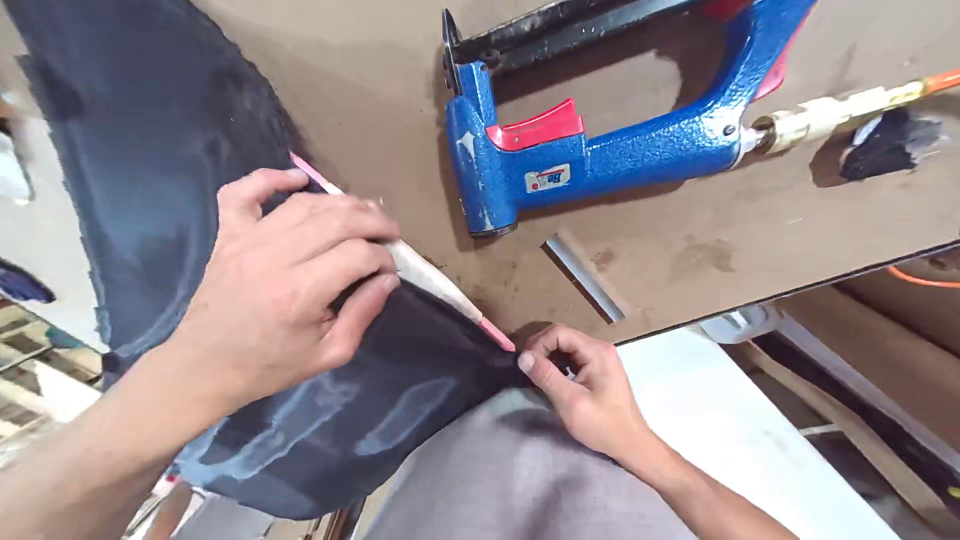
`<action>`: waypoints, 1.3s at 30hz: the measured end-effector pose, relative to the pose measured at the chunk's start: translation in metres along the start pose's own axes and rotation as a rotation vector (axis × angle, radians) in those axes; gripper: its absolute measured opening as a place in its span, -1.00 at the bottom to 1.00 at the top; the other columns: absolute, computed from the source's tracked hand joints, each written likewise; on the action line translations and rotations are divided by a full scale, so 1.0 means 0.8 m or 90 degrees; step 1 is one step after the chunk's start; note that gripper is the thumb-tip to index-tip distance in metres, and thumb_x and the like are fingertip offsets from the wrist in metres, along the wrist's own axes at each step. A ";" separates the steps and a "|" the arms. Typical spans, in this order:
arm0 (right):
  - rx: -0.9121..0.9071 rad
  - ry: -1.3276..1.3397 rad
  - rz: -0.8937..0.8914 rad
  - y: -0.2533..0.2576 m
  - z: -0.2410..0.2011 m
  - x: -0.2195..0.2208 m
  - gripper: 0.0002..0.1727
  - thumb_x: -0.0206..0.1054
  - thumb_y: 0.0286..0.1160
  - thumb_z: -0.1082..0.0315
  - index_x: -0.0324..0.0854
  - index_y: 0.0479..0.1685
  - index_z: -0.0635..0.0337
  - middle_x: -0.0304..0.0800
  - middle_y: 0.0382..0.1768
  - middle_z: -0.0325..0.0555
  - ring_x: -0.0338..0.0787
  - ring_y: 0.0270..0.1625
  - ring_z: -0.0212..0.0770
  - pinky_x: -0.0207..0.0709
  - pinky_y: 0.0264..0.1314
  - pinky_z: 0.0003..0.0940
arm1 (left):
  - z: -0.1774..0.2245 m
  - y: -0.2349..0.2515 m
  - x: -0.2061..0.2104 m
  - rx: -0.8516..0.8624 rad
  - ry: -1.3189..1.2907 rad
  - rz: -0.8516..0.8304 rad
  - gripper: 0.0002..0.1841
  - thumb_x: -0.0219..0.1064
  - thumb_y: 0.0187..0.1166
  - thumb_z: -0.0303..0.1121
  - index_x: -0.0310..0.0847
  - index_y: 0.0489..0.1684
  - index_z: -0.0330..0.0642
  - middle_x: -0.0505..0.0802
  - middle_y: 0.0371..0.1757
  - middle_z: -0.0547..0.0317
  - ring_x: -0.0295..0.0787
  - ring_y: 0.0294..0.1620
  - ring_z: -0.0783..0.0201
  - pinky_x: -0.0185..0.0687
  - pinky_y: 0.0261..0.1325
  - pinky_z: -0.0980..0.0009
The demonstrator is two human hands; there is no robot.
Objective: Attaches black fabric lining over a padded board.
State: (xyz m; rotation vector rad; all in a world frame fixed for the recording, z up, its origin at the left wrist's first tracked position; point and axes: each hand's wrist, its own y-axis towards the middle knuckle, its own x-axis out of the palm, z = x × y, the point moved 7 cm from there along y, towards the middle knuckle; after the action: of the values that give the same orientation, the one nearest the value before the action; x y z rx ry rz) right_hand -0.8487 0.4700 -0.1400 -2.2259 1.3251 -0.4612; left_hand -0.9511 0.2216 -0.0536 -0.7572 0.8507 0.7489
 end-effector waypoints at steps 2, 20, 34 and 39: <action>-0.044 -0.163 0.020 0.001 -0.019 -0.015 -0.72 0.24 0.62 0.14 0.77 -0.27 0.08 0.86 -0.24 -0.27 0.82 -0.19 -0.44 0.72 -0.17 -0.42 | 0.016 -0.013 -0.005 -0.049 0.088 0.097 -0.69 0.19 0.69 -0.22 0.74 0.15 -0.17 0.73 0.51 -0.06 0.48 0.67 -0.11 0.00 0.77 -0.29; -0.316 -0.950 -0.133 0.120 -0.235 -0.086 -0.30 0.24 0.33 0.03 0.52 0.55 0.10 0.81 -0.17 0.27 0.79 -0.28 0.34 0.44 -0.43 0.35 | 0.178 -0.070 0.114 -0.216 0.011 0.184 -0.51 -0.09 0.67 -0.08 0.65 0.35 0.00 0.67 0.59 0.01 0.37 0.74 -0.07 -0.02 0.68 -0.28; -0.395 -0.840 -0.475 0.038 -0.222 -0.054 -0.48 0.17 0.48 -0.12 0.81 0.15 0.02 0.91 -0.35 -0.08 0.82 -0.32 -0.22 0.56 -0.31 -0.21 | 0.171 -0.076 0.133 -0.228 -0.124 0.185 -0.47 -0.11 0.65 -0.11 0.73 0.39 0.07 0.46 0.79 0.06 -0.05 0.93 -0.12 -0.40 0.83 -0.39; -0.389 -0.827 -0.505 0.042 -0.219 -0.043 -0.49 0.19 0.47 -0.11 0.82 0.12 0.03 0.91 -0.35 -0.12 0.82 -0.31 -0.27 0.57 -0.30 -0.26 | 0.169 -0.078 0.135 -0.222 -0.135 0.208 -0.49 -0.11 0.65 -0.13 0.80 0.26 0.05 0.46 0.78 0.05 -0.05 0.93 -0.12 -0.42 0.84 -0.38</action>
State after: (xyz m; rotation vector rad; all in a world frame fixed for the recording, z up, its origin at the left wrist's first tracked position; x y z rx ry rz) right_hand -0.9806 0.4439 -0.0175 -2.5493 -0.1612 1.1405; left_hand -0.8018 0.3285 -0.0685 -0.8373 0.6638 1.2686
